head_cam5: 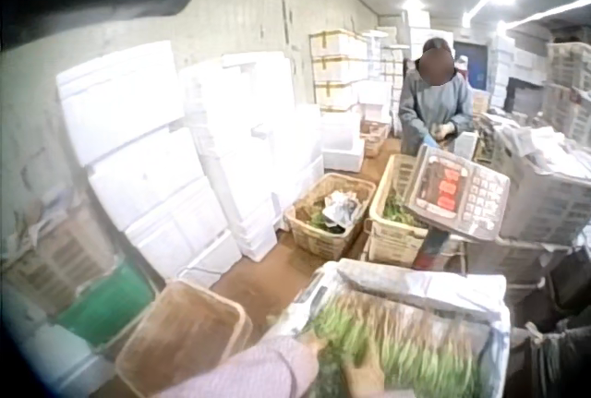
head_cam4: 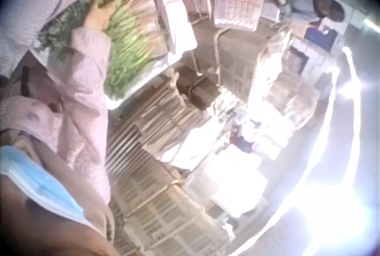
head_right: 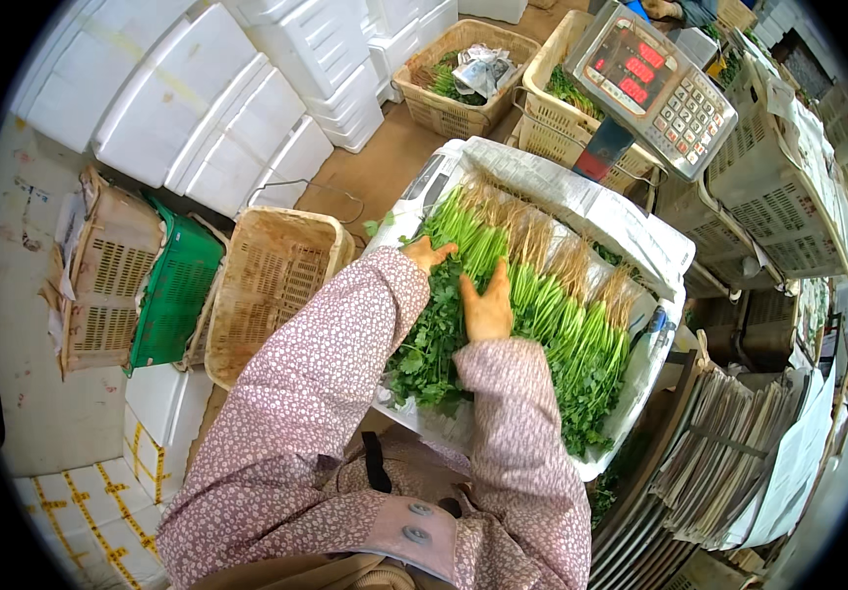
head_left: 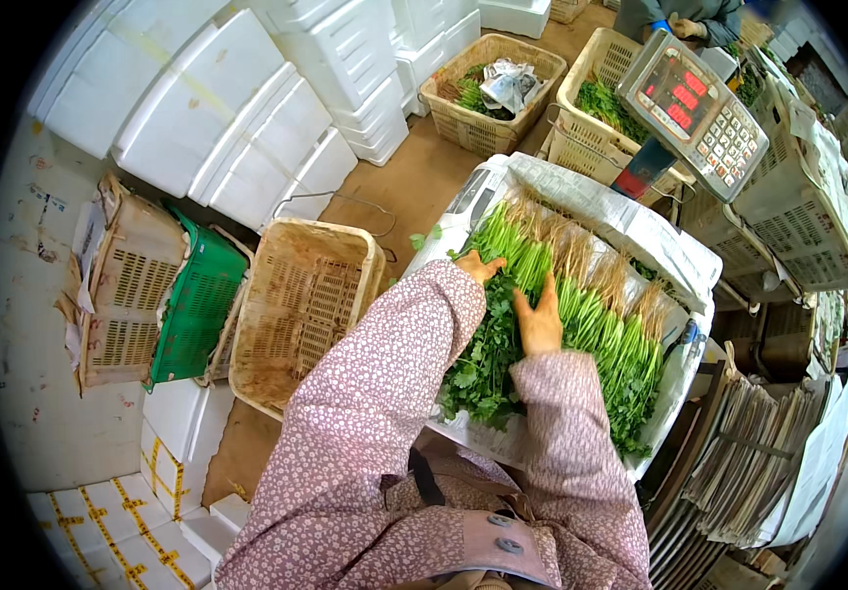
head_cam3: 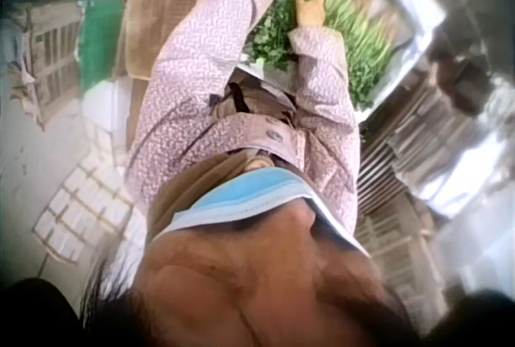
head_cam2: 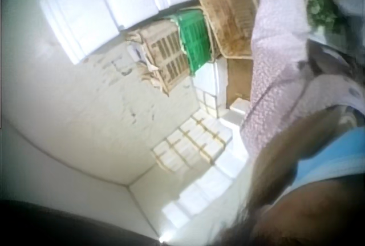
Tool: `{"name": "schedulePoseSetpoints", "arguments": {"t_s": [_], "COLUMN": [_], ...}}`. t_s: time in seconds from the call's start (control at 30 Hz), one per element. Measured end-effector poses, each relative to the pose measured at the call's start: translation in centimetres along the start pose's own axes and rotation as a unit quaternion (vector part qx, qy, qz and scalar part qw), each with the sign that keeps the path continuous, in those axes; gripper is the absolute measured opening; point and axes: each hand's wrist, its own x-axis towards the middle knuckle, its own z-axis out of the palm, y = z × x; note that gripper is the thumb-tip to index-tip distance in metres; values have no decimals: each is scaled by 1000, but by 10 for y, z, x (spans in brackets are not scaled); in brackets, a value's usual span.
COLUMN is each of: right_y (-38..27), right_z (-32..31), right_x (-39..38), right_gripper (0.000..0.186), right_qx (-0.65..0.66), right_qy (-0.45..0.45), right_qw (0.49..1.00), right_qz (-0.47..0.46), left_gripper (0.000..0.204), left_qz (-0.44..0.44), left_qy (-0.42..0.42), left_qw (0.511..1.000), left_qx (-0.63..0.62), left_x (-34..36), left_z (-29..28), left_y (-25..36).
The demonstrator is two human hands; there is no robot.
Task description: The person sorts and bundles fresh green leafy vegetables, likely cilantro, by hand. They gather bunches from a large pile, align the stems, and place the prepared bundles into a white styrofoam box or a woven basket.
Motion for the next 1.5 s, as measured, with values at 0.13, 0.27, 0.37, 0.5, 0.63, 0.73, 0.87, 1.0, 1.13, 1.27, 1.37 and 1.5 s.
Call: {"name": "schedulePoseSetpoints", "arguments": {"t_s": [0.13,0.27,0.37,0.5,0.63,0.73,0.87,1.0,1.13,1.27,1.37,1.5], "right_y": [-2,12,17,-63,-65,-27,-34,-45,-44,16,102,203], "right_z": [19,74,30,-13,37,60,9,-100,-214,-336,-447,-515], "right_x": [-36,-26,-7,22,92,142,177,164,68,-75,-220,-354], "right_gripper": [56,40,53,52,41,31,29,33,28,25,29,38], "right_qx": [-124,-394,-279,-326,-388,-185,444,578,597,614,471,240], "right_qy": [11,-93,-119,-106,-8,97,-30,-57,-32,218,282,674], "right_qw": [968,888,938,927,848,914,892,795,752,677,679,659], "right_qz": [-217,-218,-170,-154,-362,-348,-85,-173,-277,-343,-488,-234], "left_gripper": [72,58,68,68,70,64,42,63,73,68,63,68], "left_qz": [75,82,84,79,139,185,113,59,55,92,256,310], "left_qy": [33,56,3,102,186,254,164,6,86,109,204,258], "left_qw": [997,995,995,988,967,943,978,997,993,981,930,882], "left_qx": [-4,3,57,90,101,112,64,40,54,131,167,243], "left_x": [64,74,15,-22,-43,-37,-38,-16,-19,-110,-132,-46], "left_z": [28,34,16,13,29,45,34,12,23,-17,-20,-4], "left_y": [-56,-85,-17,-32,-18,-24,-30,-30,-39,-7,26,28]}}
